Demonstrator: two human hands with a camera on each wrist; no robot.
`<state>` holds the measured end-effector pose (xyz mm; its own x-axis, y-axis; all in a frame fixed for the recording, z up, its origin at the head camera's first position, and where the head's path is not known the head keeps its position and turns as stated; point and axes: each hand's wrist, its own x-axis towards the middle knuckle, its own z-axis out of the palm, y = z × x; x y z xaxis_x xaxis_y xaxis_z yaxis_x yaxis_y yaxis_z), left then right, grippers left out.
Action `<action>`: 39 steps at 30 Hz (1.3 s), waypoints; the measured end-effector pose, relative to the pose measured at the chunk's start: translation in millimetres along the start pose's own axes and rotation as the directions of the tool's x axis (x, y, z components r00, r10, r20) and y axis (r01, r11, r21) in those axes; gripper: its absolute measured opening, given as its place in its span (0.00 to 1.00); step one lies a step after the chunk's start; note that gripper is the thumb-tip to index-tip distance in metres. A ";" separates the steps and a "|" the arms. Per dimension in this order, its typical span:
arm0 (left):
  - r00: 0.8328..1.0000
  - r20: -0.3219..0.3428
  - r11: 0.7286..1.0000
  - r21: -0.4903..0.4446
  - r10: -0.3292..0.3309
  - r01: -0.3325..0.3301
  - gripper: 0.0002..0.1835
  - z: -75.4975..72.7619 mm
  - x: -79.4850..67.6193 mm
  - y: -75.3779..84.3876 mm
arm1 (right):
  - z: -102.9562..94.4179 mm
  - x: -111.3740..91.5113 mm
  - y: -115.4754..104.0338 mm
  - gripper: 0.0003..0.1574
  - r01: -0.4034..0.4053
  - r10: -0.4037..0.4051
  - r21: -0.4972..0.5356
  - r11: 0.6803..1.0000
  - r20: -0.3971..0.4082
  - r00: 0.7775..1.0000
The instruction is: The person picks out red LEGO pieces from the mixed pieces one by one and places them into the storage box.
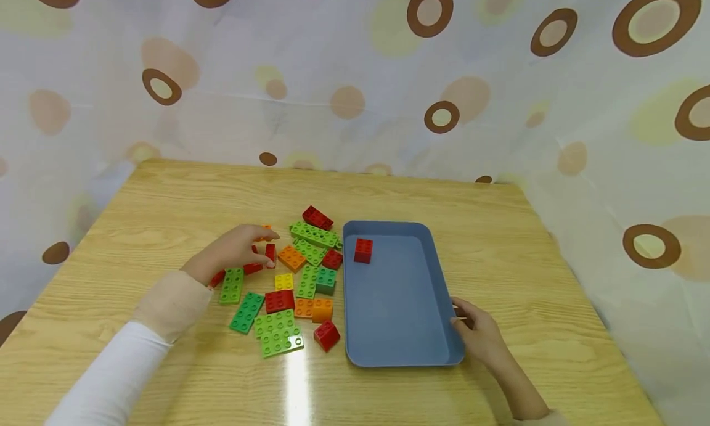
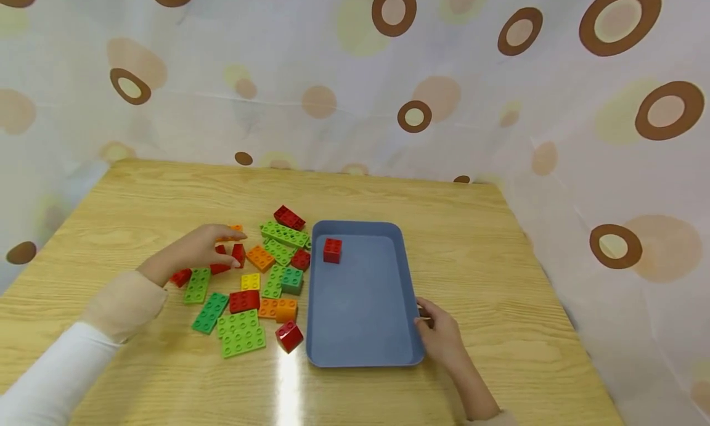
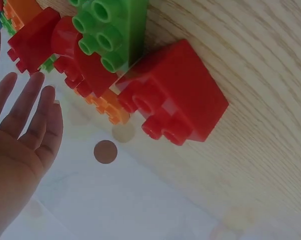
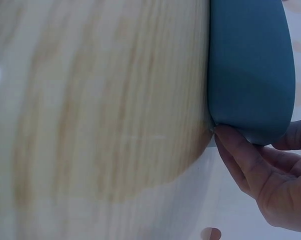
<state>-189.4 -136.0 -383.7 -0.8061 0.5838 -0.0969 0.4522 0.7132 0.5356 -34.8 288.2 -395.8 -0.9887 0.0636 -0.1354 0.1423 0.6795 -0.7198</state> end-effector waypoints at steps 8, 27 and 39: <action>0.999 0.009 0.996 0.072 0.052 -0.052 0.22 5.5 2.2 -0.6 | 1.7 -0.9 1.3 0.26 -0.017 0.017 0.005 1.000 0.013 1.000; 0.991 -0.113 0.993 0.102 0.076 -0.065 0.22 -10.1 6.6 28.1 | 0.2 -1.5 -0.4 0.27 -0.013 0.013 0.001 1.000 0.019 1.000; 0.976 -0.086 0.973 0.130 0.202 -0.190 0.23 5.3 38.3 86.9 | -1.5 -1.9 -0.7 0.27 -0.006 0.006 0.006 1.000 0.017 1.000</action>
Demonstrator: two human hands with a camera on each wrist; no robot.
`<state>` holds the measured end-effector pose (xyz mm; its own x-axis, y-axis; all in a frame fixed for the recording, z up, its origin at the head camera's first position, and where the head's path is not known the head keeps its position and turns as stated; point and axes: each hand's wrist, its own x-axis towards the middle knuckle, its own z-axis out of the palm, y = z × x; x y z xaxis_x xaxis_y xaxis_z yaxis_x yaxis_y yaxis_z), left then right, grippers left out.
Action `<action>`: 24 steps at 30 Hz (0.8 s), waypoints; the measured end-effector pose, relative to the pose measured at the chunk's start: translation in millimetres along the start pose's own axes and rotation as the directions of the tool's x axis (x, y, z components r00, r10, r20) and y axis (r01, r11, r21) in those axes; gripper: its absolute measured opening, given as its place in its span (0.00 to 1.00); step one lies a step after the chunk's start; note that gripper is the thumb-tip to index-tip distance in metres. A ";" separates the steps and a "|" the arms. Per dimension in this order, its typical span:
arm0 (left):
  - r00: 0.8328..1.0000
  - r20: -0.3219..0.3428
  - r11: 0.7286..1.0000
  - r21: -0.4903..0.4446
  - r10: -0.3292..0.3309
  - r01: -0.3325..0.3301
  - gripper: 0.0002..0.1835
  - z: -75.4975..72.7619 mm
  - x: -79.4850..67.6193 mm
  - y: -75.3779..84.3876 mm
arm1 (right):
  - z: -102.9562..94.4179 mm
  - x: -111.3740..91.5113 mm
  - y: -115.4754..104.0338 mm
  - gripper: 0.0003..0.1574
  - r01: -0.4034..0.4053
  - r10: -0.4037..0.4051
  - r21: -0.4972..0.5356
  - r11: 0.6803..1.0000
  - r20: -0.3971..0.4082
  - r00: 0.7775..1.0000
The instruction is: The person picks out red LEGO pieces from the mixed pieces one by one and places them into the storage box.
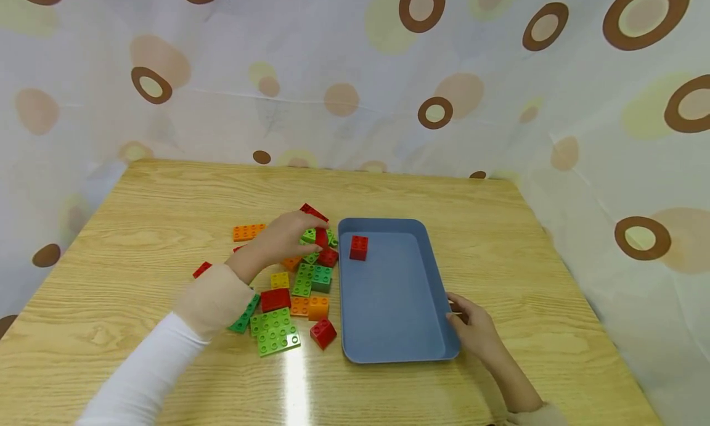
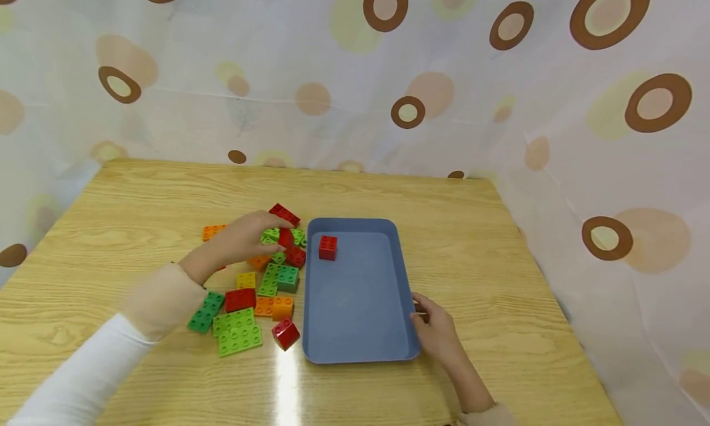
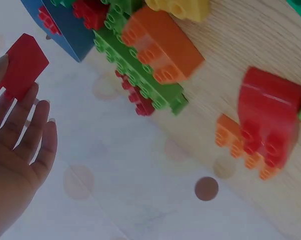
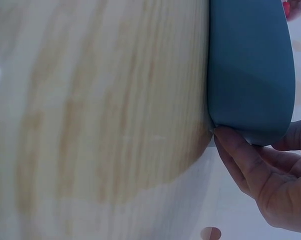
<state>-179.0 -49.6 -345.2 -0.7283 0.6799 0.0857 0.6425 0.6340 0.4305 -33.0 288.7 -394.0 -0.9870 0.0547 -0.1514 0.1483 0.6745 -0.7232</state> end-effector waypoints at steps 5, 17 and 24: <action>0.997 0.033 0.998 0.008 0.068 -0.068 0.22 21.8 18.3 19.6 | -0.1 0.2 -0.3 0.26 0.000 0.000 0.004 1.000 -0.011 1.000; 0.979 0.134 0.984 0.075 0.153 -0.164 0.20 58.3 30.7 37.7 | 0.9 1.2 -0.5 0.26 0.001 0.000 0.014 1.000 -0.020 1.000; 0.979 0.153 0.983 0.110 0.132 -0.150 0.19 62.4 29.7 41.5 | 1.7 2.0 1.6 0.26 -0.001 0.001 0.014 1.000 -0.018 1.000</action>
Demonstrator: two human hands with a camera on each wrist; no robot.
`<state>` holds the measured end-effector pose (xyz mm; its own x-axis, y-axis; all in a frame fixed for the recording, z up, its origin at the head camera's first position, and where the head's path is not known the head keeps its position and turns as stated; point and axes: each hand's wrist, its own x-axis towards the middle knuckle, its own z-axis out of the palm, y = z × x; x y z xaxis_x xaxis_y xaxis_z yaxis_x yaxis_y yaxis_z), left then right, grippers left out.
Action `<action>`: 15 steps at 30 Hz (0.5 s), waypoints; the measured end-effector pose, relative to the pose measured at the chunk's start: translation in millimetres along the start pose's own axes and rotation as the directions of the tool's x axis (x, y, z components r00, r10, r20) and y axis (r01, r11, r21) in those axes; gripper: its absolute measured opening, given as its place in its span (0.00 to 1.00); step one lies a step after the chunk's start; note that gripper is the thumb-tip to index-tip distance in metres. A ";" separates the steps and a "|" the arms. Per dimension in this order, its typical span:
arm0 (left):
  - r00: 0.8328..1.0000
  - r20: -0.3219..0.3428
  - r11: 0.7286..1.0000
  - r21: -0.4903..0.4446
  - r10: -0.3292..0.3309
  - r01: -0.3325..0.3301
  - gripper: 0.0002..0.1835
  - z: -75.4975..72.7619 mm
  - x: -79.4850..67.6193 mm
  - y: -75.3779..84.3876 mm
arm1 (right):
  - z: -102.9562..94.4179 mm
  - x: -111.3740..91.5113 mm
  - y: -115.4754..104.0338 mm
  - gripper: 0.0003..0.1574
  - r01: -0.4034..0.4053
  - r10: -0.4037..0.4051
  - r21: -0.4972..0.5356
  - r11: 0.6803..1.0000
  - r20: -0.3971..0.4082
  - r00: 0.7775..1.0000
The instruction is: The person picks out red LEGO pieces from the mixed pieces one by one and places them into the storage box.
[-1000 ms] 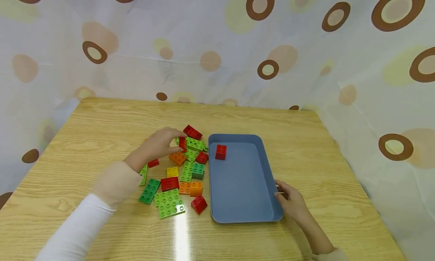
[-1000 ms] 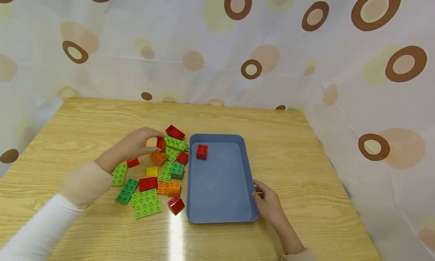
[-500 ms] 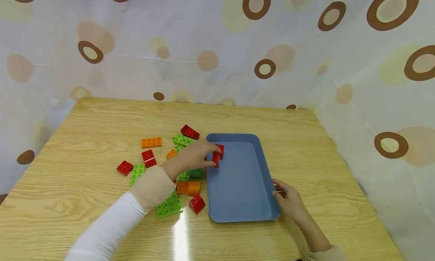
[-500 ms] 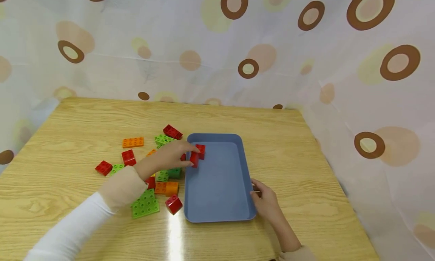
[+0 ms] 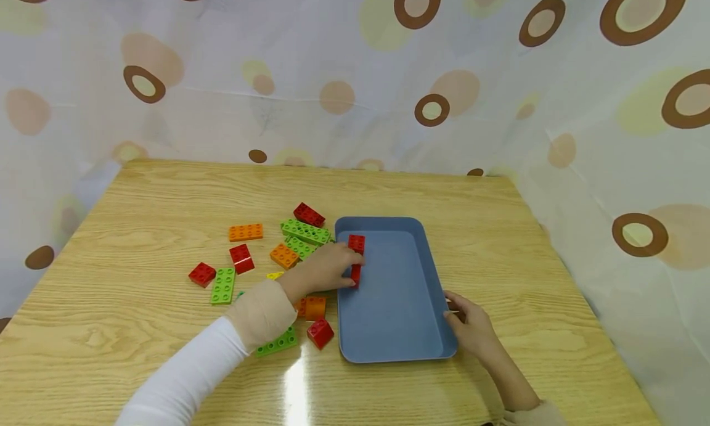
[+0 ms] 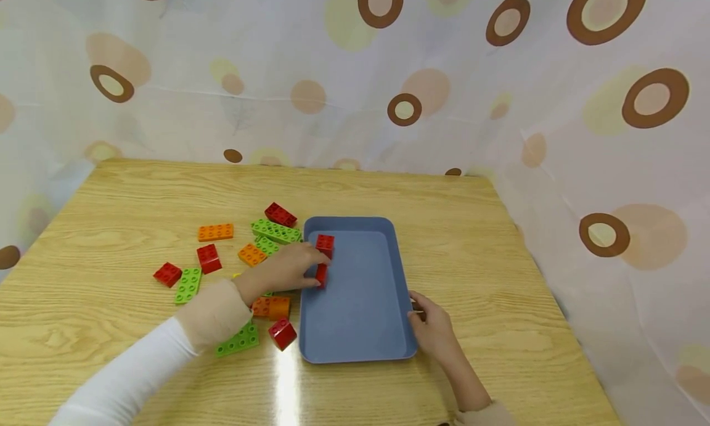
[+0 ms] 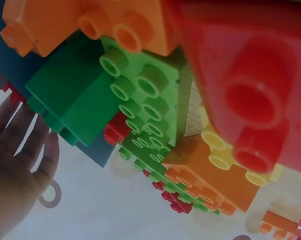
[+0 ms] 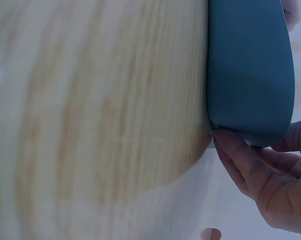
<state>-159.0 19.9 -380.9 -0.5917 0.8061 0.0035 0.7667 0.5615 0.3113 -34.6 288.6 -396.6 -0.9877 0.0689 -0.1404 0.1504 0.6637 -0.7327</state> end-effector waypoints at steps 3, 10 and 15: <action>0.999 0.016 1.000 0.012 -0.028 0.028 0.19 0.0 -1.1 0.8 | -0.3 0.2 -0.6 0.26 0.003 -0.003 0.007 1.000 0.002 1.000; 0.998 0.029 0.998 -0.007 -0.062 0.062 0.20 0.6 -1.6 0.3 | -1.6 0.0 -1.9 0.26 0.014 -0.014 -0.004 1.000 0.008 1.000; 0.999 0.022 0.999 0.009 -0.050 0.049 0.20 3.8 -1.6 -1.5 | -2.2 -0.9 -3.0 0.26 -0.005 0.005 0.004 1.000 0.018 1.000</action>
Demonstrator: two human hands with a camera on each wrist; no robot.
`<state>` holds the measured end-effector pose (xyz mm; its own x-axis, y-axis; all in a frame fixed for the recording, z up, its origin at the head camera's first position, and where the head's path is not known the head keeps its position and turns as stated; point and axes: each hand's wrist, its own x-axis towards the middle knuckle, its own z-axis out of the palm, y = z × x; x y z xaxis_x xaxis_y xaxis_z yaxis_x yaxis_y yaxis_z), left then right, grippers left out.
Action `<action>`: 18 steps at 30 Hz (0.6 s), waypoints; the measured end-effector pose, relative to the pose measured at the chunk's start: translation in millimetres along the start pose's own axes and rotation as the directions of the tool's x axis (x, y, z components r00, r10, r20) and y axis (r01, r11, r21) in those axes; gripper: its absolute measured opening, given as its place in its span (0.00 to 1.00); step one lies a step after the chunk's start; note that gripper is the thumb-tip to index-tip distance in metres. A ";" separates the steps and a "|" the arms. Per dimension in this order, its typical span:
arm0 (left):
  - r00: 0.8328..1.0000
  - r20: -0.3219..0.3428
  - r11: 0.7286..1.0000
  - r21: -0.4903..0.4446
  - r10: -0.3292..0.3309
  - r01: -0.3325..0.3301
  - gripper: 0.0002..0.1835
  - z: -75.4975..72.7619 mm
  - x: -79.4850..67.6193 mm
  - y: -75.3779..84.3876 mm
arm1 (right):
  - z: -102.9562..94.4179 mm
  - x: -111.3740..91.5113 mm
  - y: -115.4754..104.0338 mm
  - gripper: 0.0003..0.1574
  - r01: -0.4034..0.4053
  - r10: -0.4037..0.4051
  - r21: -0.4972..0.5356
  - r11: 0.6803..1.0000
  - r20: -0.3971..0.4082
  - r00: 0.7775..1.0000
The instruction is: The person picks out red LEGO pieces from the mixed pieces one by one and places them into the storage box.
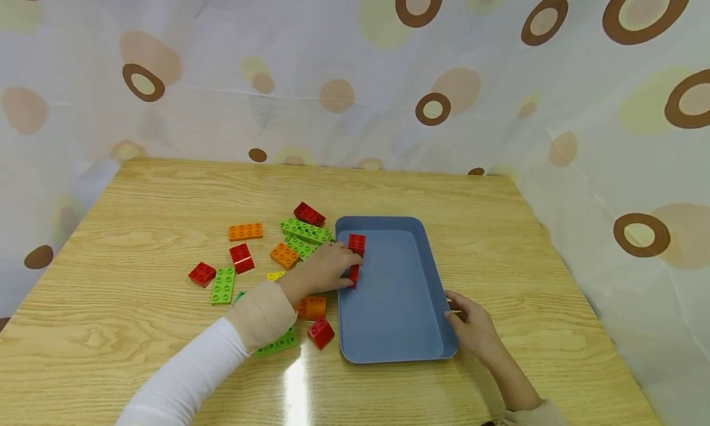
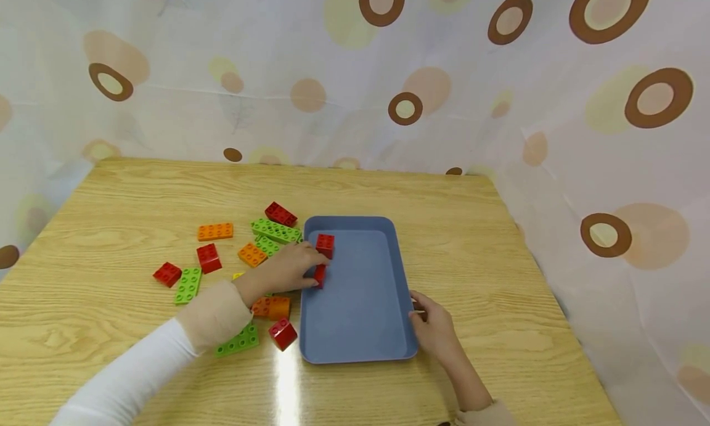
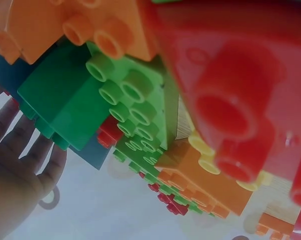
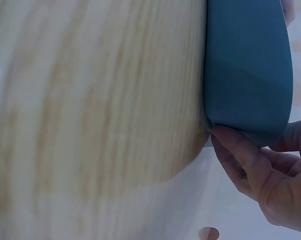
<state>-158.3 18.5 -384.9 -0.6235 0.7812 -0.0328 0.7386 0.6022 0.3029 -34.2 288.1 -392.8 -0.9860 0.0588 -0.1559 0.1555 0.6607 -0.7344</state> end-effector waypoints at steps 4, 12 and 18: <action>1.000 -0.010 1.000 0.010 0.015 -0.015 0.21 1.2 -1.9 -1.9 | 1.1 -0.3 -1.8 0.26 -0.008 0.008 -0.006 1.000 0.002 1.000; 0.997 -0.041 0.998 -0.014 0.058 -0.059 0.24 1.6 -4.8 -4.8 | 1.9 -0.4 -6.3 0.26 -0.035 0.033 -0.042 0.999 -0.033 0.999; 0.999 -0.029 0.994 -0.099 0.043 -0.045 0.24 1.5 -6.4 -7.4 | 3.4 1.6 -8.3 0.25 -0.030 0.028 -0.046 0.998 -0.046 0.999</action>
<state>-159.4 9.2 -388.4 -0.5987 0.8009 0.0080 0.7371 0.5470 0.3969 -36.9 280.2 -389.2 -0.9830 0.1120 -0.1458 0.1824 0.6921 -0.6984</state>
